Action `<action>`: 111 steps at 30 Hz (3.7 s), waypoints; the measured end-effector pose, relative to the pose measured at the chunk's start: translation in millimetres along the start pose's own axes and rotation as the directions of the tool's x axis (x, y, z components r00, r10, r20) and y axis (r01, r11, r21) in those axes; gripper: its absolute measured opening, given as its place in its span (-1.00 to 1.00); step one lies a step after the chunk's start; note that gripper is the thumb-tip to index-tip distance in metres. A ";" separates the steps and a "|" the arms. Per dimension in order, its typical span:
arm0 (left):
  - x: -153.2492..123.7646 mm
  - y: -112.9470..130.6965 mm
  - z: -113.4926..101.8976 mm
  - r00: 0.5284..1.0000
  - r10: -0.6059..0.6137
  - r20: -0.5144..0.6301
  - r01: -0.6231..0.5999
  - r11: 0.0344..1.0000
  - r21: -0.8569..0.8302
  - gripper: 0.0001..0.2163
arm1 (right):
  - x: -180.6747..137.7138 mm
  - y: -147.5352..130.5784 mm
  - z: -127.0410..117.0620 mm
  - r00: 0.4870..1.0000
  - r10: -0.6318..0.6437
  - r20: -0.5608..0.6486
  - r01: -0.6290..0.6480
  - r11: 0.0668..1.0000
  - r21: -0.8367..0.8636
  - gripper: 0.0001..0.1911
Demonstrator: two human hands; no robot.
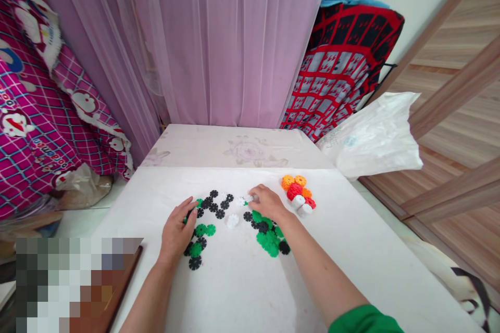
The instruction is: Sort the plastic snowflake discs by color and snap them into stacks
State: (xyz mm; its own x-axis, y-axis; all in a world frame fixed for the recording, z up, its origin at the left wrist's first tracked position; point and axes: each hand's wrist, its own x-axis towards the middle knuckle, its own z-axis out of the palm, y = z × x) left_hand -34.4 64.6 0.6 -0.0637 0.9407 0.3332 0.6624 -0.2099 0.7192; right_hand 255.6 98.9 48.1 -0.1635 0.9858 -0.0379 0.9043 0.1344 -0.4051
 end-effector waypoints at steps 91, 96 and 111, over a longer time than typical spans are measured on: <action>1.0 -5.2 1.7 1.000 0.008 -0.014 -0.008 1.000 0.006 -0.67 | -104.8 89.3 -59.1 0.813 0.430 -0.393 -0.468 0.884 -0.002 -0.75; 0.3 -5.8 2.0 1.000 -0.007 -0.013 0.008 1.000 0.010 -0.67 | -99.2 94.1 -54.0 0.833 0.450 -0.322 -0.490 0.870 -0.051 -0.74; 0.7 -6.5 2.8 1.000 0.000 -0.028 0.000 1.000 0.008 -0.66 | -102.6 91.4 -60.2 0.838 0.439 -0.324 -0.490 0.866 -0.097 -0.71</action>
State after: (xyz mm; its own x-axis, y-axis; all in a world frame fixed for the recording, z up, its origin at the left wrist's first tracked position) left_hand -36.6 67.4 -5.5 -0.0843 0.9329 0.3503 0.6683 -0.2078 0.7143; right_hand 378.8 16.2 69.9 0.3871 0.9180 0.0862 0.9016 -0.3573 -0.2437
